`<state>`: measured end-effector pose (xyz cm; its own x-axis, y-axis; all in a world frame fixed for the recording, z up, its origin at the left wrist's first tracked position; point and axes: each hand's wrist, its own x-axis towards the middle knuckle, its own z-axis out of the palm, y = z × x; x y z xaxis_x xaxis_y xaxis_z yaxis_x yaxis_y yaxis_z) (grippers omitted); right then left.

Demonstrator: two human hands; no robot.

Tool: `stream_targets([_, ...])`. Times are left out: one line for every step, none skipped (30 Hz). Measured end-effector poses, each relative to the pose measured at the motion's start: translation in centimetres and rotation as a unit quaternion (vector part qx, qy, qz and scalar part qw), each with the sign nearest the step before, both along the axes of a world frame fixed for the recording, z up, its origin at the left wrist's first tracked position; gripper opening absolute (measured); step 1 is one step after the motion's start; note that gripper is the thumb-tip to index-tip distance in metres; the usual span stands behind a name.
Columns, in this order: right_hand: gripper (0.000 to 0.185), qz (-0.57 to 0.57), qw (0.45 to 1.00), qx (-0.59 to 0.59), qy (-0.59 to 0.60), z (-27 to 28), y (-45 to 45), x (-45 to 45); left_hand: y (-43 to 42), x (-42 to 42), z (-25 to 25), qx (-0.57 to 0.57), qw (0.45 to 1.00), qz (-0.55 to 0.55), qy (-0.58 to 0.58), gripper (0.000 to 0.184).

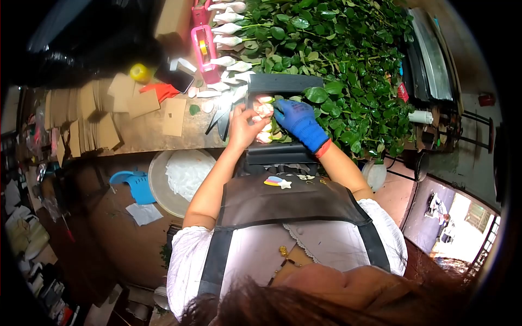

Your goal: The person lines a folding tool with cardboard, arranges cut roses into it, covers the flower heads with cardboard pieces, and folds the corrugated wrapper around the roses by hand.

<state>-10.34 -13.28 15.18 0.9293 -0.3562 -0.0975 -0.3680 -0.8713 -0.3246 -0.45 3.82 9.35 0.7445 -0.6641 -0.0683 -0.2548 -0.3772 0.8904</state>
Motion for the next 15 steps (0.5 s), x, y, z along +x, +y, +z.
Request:
stream_targets([0.026,0.0,1.0,0.001,0.028,0.5,0.0,0.2,0.0,0.0,-0.1,0.002,1.0,-0.003,-0.001,0.035])
stream_targets([0.026,0.002,0.998,0.002,0.055,1.2,-0.1,0.4,0.0,0.0,-0.1,0.003,1.0,-0.005,-0.003,0.036])
stream_targets([0.026,0.003,0.997,0.004,0.083,1.6,-0.2,0.5,0.0,0.0,-0.3,0.004,1.0,-0.007,-0.003,0.037])
stream_targets([0.027,0.01,0.997,-0.003,0.076,1.3,-0.2,0.4,0.0,0.0,-0.2,0.004,1.0,-0.009,-0.008,0.037])
stream_targets([0.028,0.017,0.997,-0.011,0.068,0.9,-0.3,0.4,0.1,0.0,-0.2,0.003,1.0,-0.009,-0.011,0.038])
stream_targets([0.029,0.024,0.998,-0.019,0.062,0.5,-0.3,0.3,0.0,0.0,-0.1,0.002,1.0,-0.009,-0.013,0.038])
stream_targets([0.029,0.028,0.998,-0.015,0.057,0.1,-0.2,0.0,0.1,-0.1,-0.1,0.002,1.0,-0.01,-0.015,0.039])
stream_targets([0.029,0.032,0.998,-0.012,0.051,-0.2,-0.1,-0.2,0.1,-0.1,0.0,0.001,1.0,-0.012,-0.011,0.039])
stream_targets([0.029,0.037,0.998,-0.01,0.046,-0.4,-0.1,-0.3,0.0,0.0,0.0,0.0,1.0,-0.013,-0.007,0.039])
stream_targets([0.028,0.048,0.998,-0.026,0.042,-0.1,-0.1,-0.4,0.0,0.0,-0.1,-0.001,1.0,-0.013,-0.002,0.039])
stream_targets([0.027,0.059,0.997,-0.041,0.038,0.3,0.1,-0.7,0.0,0.0,-0.3,-0.002,1.0,-0.011,-0.003,0.038])
stream_targets([0.026,0.069,0.996,-0.055,0.034,0.6,0.3,-0.9,0.1,0.0,-0.7,-0.003,1.0,-0.009,-0.005,0.037])
stream_targets([0.027,0.063,0.997,-0.038,0.035,0.4,0.3,-1.0,0.1,-0.1,-0.7,-0.003,1.0,-0.008,-0.006,0.036])
stream_targets([0.028,0.057,0.998,-0.022,0.034,0.1,0.1,-0.7,0.1,-0.1,-0.7,-0.005,1.0,-0.006,0.004,0.037])
stream_targets([0.03,0.052,0.998,-0.007,0.032,-0.1,-0.3,-0.4,0.1,-0.2,-0.7,-0.005,1.0,-0.008,0.002,0.037])
